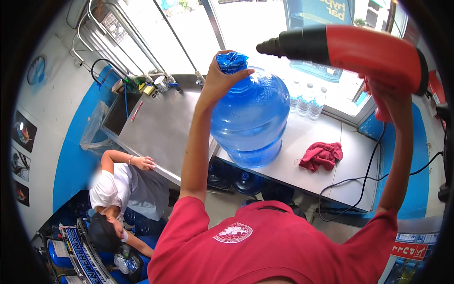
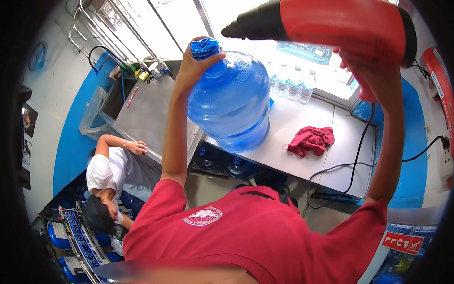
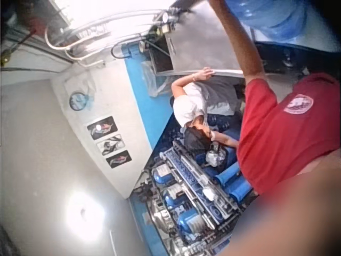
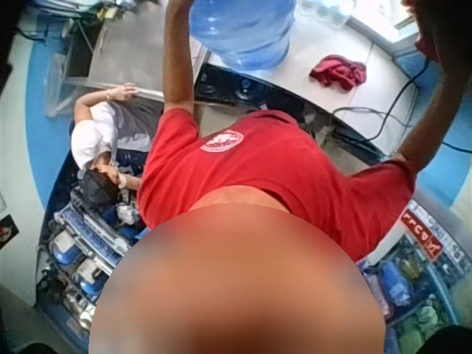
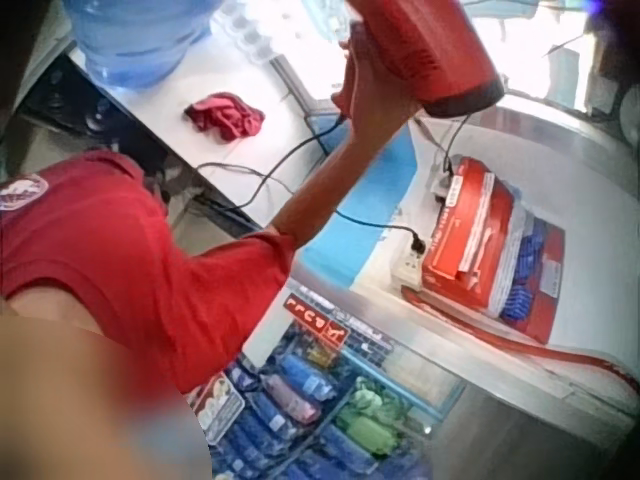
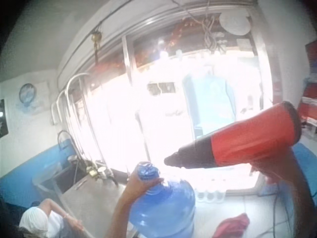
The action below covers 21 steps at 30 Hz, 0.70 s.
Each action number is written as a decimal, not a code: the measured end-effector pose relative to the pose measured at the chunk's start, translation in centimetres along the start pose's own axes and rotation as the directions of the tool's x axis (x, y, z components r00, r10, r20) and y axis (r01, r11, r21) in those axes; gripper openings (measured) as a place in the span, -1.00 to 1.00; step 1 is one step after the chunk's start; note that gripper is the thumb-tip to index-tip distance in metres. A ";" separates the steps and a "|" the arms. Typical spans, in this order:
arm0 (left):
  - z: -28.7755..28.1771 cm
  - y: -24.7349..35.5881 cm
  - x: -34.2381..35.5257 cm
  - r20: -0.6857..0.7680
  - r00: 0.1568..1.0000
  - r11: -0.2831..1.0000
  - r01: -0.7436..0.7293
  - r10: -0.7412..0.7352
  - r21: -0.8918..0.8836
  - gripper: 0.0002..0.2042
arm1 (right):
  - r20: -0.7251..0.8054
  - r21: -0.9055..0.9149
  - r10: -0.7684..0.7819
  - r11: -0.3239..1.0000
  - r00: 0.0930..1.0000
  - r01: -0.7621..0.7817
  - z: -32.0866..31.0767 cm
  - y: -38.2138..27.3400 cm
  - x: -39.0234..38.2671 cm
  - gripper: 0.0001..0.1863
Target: The person seals large blue water jugs by placing a blue plastic cap on the opening and using a red heat gun to shrink the cap around the neck. They then wipe the stainless steel counter with a red cloth and place the sealed jugs on the floor among other jugs.
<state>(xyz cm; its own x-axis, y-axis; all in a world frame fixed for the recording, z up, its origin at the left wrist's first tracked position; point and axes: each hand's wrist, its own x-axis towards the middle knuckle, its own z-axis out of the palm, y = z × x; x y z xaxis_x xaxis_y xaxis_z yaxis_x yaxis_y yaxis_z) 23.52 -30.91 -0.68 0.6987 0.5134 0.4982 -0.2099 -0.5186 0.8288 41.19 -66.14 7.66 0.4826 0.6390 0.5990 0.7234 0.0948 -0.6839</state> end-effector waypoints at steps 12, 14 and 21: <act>-1.2 -1.6 1.7 0.232 0.965 0.988 0.139 -0.122 -0.060 -0.57 | 0.163 -0.188 -0.006 0.982 0.987 0.037 -0.4 -0.4 5.1 -0.65; -1.0 -1.4 1.4 0.193 0.975 0.994 0.112 -0.107 -0.016 -0.58 | 0.165 -0.217 -0.037 0.974 0.986 0.073 -0.8 -0.2 5.6 -0.65; -1.3 -0.6 1.6 0.259 0.961 0.994 0.107 -0.100 -0.011 -0.65 | 0.126 -0.192 0.016 0.981 0.992 0.009 -1.1 0.8 6.1 -0.58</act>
<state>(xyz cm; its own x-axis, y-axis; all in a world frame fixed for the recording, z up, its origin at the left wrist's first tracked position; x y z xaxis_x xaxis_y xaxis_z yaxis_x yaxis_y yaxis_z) 23.86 -28.92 -0.05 0.8692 0.3686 0.3297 -0.1414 -0.4536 0.8799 45.22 -63.04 11.24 0.4281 0.7315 0.5308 0.8089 -0.0482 -0.5860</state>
